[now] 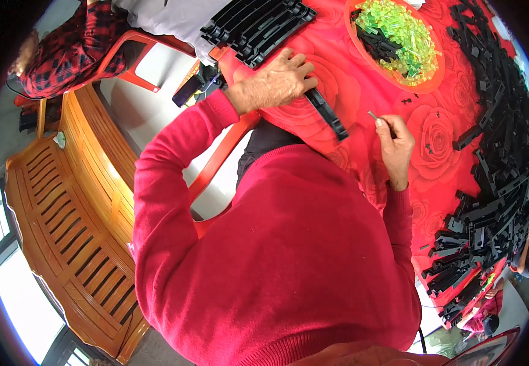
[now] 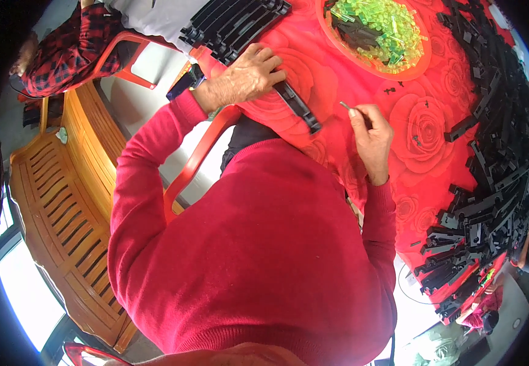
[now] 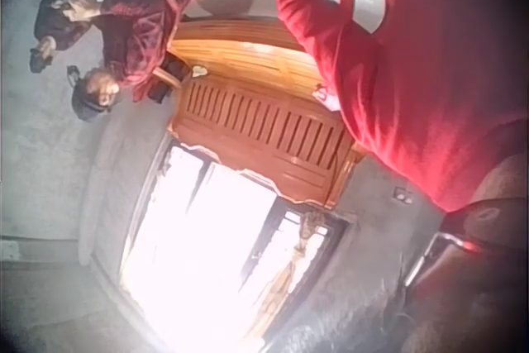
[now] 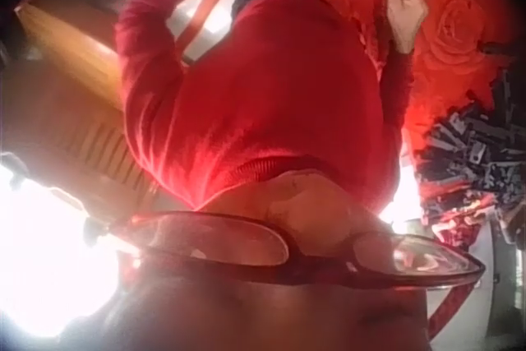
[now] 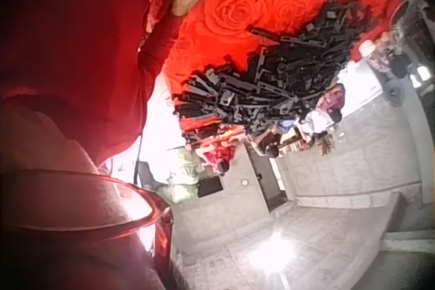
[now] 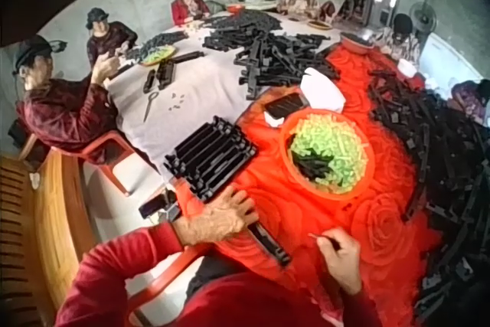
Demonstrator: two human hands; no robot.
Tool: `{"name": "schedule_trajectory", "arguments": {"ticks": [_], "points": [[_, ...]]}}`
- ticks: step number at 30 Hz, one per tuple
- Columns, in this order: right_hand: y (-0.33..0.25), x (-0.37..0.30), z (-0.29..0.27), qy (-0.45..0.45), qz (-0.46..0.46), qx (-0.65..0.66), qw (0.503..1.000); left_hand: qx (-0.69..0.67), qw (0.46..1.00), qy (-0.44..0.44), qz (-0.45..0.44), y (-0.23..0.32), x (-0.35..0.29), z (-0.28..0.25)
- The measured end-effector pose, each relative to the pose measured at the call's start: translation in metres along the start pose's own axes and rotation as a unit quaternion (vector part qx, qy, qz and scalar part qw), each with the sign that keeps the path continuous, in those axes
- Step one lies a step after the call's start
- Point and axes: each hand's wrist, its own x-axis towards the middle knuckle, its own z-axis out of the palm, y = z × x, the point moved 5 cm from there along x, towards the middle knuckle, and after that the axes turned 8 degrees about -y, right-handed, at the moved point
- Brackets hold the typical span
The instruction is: The person assembles toy gun components by taking small metal rods and pieces from the table and inserting them into plastic frames by hand.
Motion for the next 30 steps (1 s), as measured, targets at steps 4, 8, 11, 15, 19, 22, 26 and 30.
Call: {"name": "schedule_trajectory", "arguments": {"ticks": [4, 8, 11, 15, 19, 22, 26, 30], "points": [[-0.007, 0.01, -0.012, -0.005, 0.003, -0.012, 1.0, -0.109, 0.99, 0.046, -0.081, 0.015, -0.007, -0.001], [-0.02, 0.02, -0.007, -0.025, -0.02, -0.105, 0.994, -0.161, 0.97, 0.061, -0.172, 0.035, -0.008, 0.005], [-0.031, 0.026, 0.006, -0.047, -0.043, -0.121, 0.991, -0.18, 0.955, 0.084, -0.219, 0.043, -0.01, 0.011], [-0.042, 0.036, 0.021, -0.102, -0.073, -0.247, 0.961, -0.177, 0.944, 0.162, -0.225, 0.052, -0.019, 0.001], [-0.046, 0.046, 0.032, -0.138, -0.102, -0.298, 0.939, -0.193, 0.946, 0.176, -0.195, 0.055, -0.019, 0.002], [-0.046, 0.051, 0.039, -0.168, -0.099, -0.311, 0.93, -0.211, 0.948, 0.13, -0.198, 0.055, -0.015, 0.015], [-0.047, 0.056, 0.046, -0.198, -0.111, -0.337, 0.914, -0.208, 0.949, 0.098, -0.215, 0.055, -0.013, 0.018], [-0.043, 0.06, 0.052, -0.224, -0.103, -0.361, 0.899, -0.209, 0.944, 0.097, -0.234, 0.058, -0.012, 0.016]]}}
